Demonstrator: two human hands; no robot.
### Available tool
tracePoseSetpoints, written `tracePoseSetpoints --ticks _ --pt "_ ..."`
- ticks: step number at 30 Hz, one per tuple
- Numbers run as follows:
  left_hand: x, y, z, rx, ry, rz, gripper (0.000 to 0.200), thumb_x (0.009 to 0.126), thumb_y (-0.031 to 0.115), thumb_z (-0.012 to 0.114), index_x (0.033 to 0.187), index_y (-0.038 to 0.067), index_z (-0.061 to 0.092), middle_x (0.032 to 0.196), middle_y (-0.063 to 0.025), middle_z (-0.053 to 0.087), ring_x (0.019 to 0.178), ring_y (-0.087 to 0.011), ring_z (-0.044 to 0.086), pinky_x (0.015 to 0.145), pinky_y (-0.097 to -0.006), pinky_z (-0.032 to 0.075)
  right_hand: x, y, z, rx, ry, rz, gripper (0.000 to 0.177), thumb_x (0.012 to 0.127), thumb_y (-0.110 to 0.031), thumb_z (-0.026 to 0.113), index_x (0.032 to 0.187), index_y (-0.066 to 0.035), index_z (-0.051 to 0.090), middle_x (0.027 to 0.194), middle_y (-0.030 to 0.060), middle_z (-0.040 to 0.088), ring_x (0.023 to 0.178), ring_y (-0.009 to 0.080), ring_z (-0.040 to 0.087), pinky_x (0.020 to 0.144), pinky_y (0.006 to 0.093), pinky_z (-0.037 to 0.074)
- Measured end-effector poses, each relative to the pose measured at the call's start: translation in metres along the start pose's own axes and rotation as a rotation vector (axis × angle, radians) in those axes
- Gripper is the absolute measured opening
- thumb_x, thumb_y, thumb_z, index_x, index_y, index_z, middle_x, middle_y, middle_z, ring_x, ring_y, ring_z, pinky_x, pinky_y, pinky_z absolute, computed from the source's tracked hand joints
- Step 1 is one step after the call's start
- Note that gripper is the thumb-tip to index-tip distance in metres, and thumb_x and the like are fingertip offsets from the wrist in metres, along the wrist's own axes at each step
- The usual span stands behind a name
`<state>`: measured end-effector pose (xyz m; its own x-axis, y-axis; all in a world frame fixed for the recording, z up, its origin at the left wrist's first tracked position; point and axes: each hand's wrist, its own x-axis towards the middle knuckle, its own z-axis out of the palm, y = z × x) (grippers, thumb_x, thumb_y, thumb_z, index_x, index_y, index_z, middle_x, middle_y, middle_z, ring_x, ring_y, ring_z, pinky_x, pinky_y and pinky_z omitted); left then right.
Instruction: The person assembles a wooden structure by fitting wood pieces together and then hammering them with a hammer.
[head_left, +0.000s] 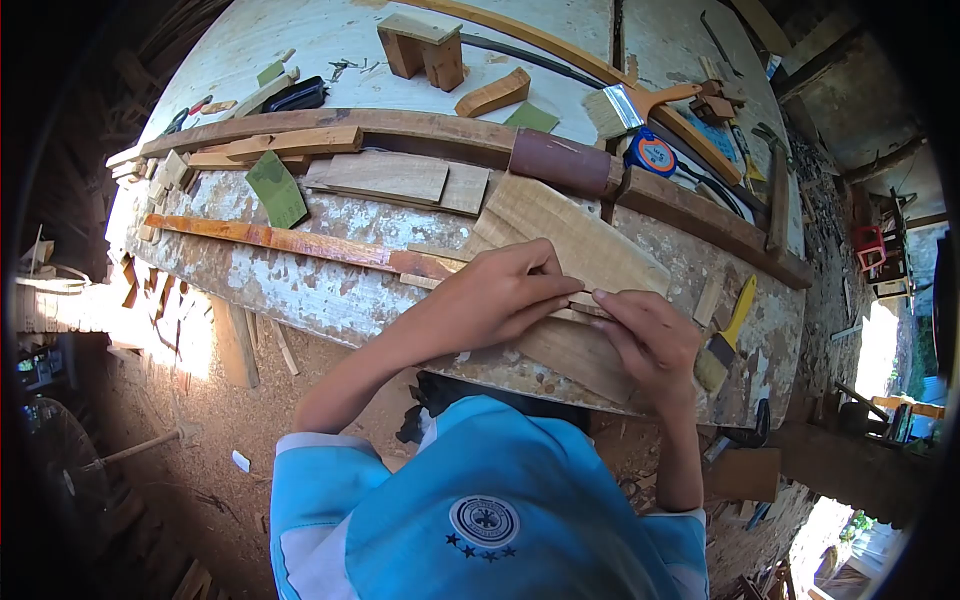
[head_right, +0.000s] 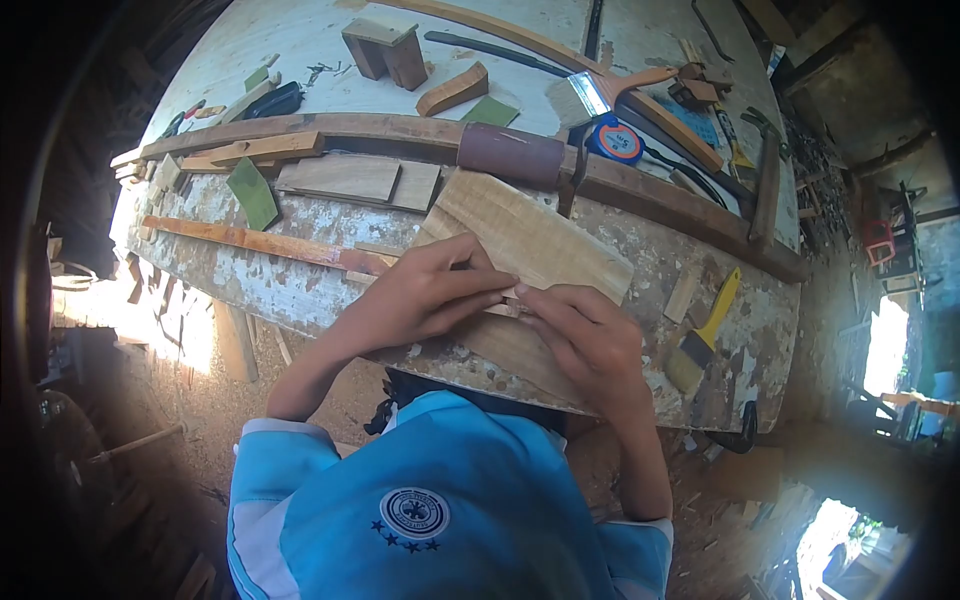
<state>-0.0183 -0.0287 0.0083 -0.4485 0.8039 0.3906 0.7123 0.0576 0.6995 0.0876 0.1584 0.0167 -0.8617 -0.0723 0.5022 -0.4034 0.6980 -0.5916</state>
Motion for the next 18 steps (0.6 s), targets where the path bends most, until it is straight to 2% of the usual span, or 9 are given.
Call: tracePoseSetpoints --ticks 4,7,10,13,16,18 --pt "-0.002 0.000 -0.001 -0.026 0.004 -0.003 0.024 0.078 0.006 0.066 0.101 0.004 0.065 0.084 -0.0111 0.054 0.073 -0.0251 0.058 0.065 -0.0349 0.047 0.002 0.006 0.013 0.060 0.069 -0.074 0.030 0.069 0.002 0.072 0.096 -0.010 0.068 0.075 0.0060 0.061 0.071 0.0215 0.061 0.063 0.0316 0.051" --pt "-0.001 0.000 -0.001 0.048 -0.043 0.026 0.026 0.076 0.006 0.067 0.102 0.003 0.065 0.086 -0.0111 0.054 0.075 -0.0250 0.058 0.064 -0.0350 0.047 -0.002 0.011 0.015 -0.026 -0.021 -0.051 0.032 0.068 0.002 0.072 0.097 -0.010 0.068 0.079 0.0061 0.062 0.074 0.0213 0.060 0.063 0.0301 0.050" --pt "0.000 0.005 0.002 0.051 -0.035 -0.008 0.027 0.074 0.007 0.068 0.101 0.003 0.065 0.088 -0.0107 0.055 0.077 -0.0254 0.059 0.065 -0.0350 0.047 -0.008 0.013 0.019 0.027 0.008 -0.001 0.034 0.069 0.001 0.071 0.100 -0.011 0.068 0.088 0.0061 0.060 0.076 0.0214 0.059 0.065 0.0304 0.050" --pt "-0.001 0.005 0.003 0.064 -0.044 -0.022 0.029 0.074 0.011 0.070 0.101 0.003 0.065 0.089 -0.0102 0.054 0.077 -0.0256 0.058 0.066 -0.0350 0.048 -0.010 0.009 0.014 -0.015 -0.072 0.011 0.038 0.070 0.000 0.069 0.106 -0.012 0.067 0.099 0.0063 0.058 0.079 0.0228 0.059 0.071 0.0336 0.049" --pt "-0.002 0.004 0.004 0.077 -0.023 -0.053 0.030 0.073 0.016 0.072 0.100 0.004 0.066 0.089 -0.0098 0.055 0.078 -0.0256 0.058 0.067 -0.0350 0.048 -0.008 0.002 0.004 -0.237 -0.171 -0.075 0.038 0.075 -0.003 0.066 0.112 -0.011 0.064 0.105 0.0071 0.058 0.085 0.0257 0.059 0.079 0.0372 0.048" --pt "-0.002 0.001 0.005 0.088 -0.002 -0.001 0.029 0.073 0.018 0.072 0.098 0.004 0.067 0.089 -0.0092 0.057 0.078 -0.0248 0.058 0.067 -0.0350 0.048 -0.010 -0.006 -0.004 -0.192 -0.201 0.009 0.037 0.077 -0.004 0.064 0.114 -0.010 0.063 0.108 0.0083 0.058 0.091 0.0268 0.058 0.083 0.0376 0.046"
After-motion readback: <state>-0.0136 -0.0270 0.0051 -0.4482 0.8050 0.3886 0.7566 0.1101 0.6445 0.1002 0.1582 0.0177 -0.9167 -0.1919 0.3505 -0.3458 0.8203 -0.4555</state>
